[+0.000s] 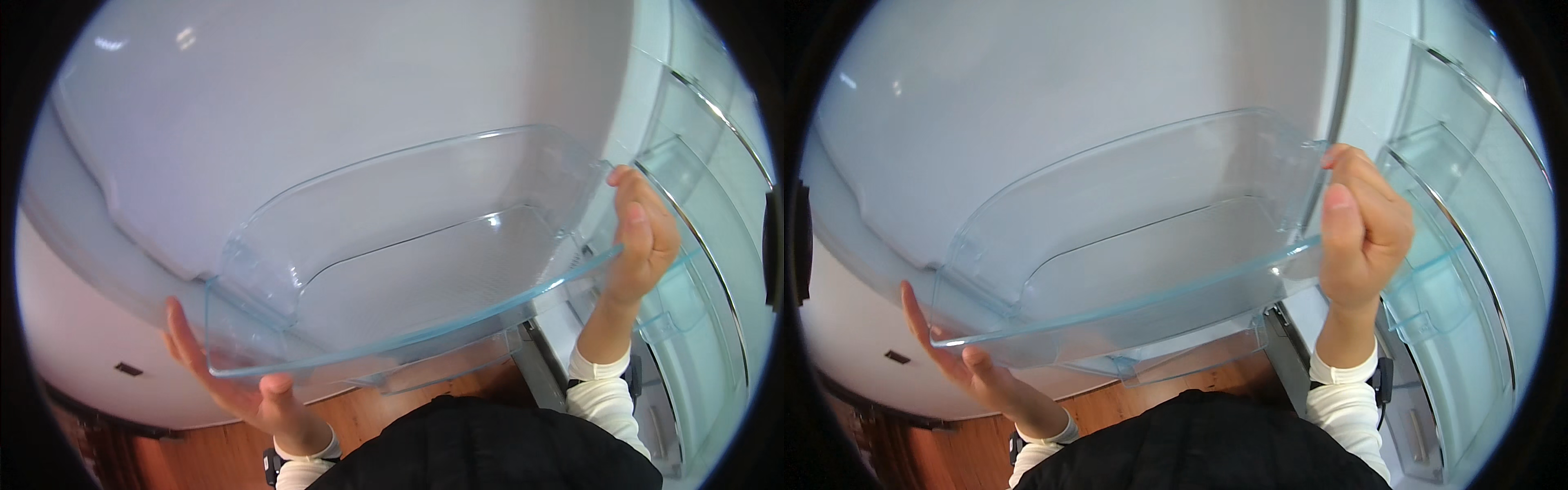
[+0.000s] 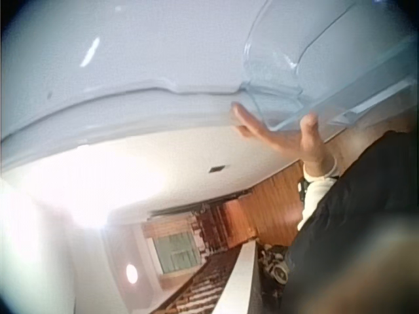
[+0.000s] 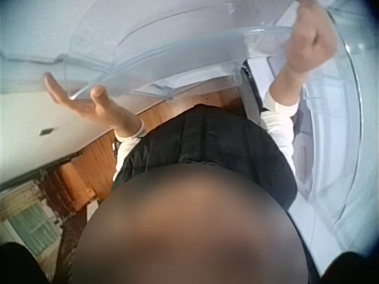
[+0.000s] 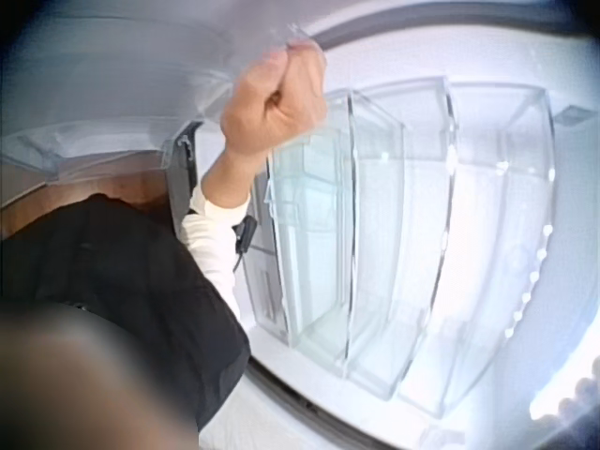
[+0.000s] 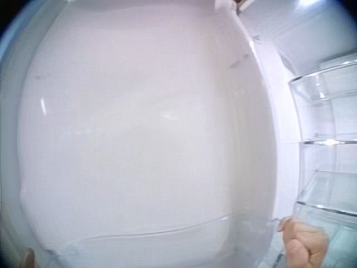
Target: The person installs clear plastic refrigerator shelves and door bins into an empty refrigerator. They repeatedly remove and reposition the components to align them with the internal rails and door slots.
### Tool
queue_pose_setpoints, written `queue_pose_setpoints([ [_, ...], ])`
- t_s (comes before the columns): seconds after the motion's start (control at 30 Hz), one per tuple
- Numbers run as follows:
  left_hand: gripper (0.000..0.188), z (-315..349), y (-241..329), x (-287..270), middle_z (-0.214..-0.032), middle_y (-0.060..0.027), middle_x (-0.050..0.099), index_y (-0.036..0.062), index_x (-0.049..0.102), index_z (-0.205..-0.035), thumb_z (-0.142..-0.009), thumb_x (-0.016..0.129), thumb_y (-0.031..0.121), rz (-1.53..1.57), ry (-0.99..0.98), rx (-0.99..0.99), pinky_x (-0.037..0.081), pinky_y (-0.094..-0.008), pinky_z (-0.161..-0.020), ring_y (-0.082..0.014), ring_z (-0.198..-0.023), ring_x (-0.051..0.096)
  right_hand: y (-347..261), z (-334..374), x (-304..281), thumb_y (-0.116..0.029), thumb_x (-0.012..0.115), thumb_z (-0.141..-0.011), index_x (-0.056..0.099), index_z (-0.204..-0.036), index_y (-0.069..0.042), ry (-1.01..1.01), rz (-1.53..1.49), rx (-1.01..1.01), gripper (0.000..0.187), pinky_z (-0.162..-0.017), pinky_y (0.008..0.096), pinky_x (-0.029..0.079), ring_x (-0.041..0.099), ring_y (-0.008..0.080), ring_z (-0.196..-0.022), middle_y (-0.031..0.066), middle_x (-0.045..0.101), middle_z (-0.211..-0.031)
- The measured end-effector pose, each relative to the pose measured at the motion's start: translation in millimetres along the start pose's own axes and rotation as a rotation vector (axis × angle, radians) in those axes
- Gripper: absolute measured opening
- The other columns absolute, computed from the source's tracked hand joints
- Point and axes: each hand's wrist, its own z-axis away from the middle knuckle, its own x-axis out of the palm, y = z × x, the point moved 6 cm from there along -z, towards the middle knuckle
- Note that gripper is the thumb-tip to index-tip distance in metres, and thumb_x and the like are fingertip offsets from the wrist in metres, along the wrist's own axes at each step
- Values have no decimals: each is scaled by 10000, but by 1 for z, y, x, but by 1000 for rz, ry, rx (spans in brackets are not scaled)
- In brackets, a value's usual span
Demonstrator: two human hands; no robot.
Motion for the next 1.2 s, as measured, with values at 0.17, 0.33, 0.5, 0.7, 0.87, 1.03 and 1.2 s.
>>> queue_pose_setpoints([
  [0.17,977,1,-3,0,-1395,-154,339,17,334,-1342,-723,487,757,-17,62,-4,307,-481,-1011,-331,-1276,309,0,-1,-1,-98,500,-786,345,-551,-27,-6,-12,-19,291,-680,370,404,281,136,-534,21,317,-536],
  [0.33,946,3,-5,1,-1402,-156,314,38,324,-1370,-777,327,775,-115,119,70,315,-487,-1015,-308,-1282,325,1,0,-2,-173,516,-796,460,-571,-21,-50,-1,-10,277,-743,402,442,397,159,-553,40,431,-562],
  [0.5,862,-14,16,-11,-1383,-189,345,81,397,-1328,-817,199,747,-394,130,415,283,-571,-1025,-342,-1273,373,-4,-9,-8,-479,604,-772,637,-781,4,-85,95,-135,485,-849,429,449,611,280,-771,123,630,-750],
  [0.7,761,-14,30,4,-868,-156,649,12,608,-1025,-891,202,641,-511,-353,565,333,-596,-985,-322,-965,620,6,-16,0,-613,557,-735,660,-900,2,-455,385,-169,645,-940,469,409,637,328,-936,148,673,-922],
  [0.87,690,-16,45,29,-806,-131,648,15,616,-953,-872,336,641,-425,-608,530,381,-553,-959,-281,-738,641,12,-14,-4,-679,285,-831,678,-963,-51,-675,577,-222,753,-991,570,329,625,326,-984,147,661,-1011],
  [1.03,794,-24,50,41,-854,-189,646,-47,601,-1014,-791,425,694,-411,-631,686,397,-519,-953,-343,-801,637,4,-26,3,-587,306,-871,631,-1066,-30,-765,586,-166,673,-1009,522,331,584,330,-1060,154,632,-1089],
  [1.2,955,-18,18,58,-983,-261,617,-113,527,-1116,-705,460,747,-493,-842,756,374,-519,-966,-422,-968,587,-6,-3,51,-443,300,-938,614,-1057,2,-912,982,-237,557,-998,452,352,565,363,-1059,189,619,-1084],
])
